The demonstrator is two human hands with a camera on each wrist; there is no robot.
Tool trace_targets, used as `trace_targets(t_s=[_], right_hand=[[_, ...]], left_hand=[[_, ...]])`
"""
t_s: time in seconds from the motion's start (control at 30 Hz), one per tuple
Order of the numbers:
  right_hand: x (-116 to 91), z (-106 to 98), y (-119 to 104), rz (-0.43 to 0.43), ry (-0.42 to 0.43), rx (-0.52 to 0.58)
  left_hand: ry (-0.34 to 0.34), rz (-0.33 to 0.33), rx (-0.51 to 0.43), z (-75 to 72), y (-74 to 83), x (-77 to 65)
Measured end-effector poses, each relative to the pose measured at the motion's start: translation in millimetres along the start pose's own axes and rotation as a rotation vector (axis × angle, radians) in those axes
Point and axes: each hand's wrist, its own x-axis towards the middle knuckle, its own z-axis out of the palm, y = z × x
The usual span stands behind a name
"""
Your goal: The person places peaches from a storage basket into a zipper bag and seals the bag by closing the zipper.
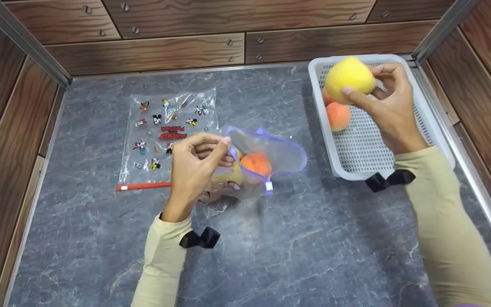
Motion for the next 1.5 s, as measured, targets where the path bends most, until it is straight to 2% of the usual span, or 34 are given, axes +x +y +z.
trace_targets(t_s=[0.4,0.57,0.73,0.9,1.13,1.33,1.5], right_hand=[[-38,34,-10,-0.046,-0.209,0.038],[-49,47,-6,-0.079,-0.291,0.067],[-59,56,1,-0.070,-0.346,0.049],[-68,62,9,-0.071,-0.403,-0.001],[-79,68,18,-0.144,-0.507,-0.149],[-86,70,20,-0.153,-0.537,-0.262],[-88,71,21,-0.160,-0.558,-0.314]], left_hand=[[-0.004,-0.003,0.008,1.4,-2.1,1.8],[-0.003,0.006,0.001,1.7,-3.8,1.9],[0.003,0.011,0.004,1.7,-4.6,1.4],[0.002,0.011,0.002,1.6,-4.5,1.1],[0.003,0.010,0.000,1.8,-3.7,1.1],[0.008,0.012,0.006,1.8,-3.2,1.0],[0.019,0.003,0.001,1.9,-2.6,0.1]])
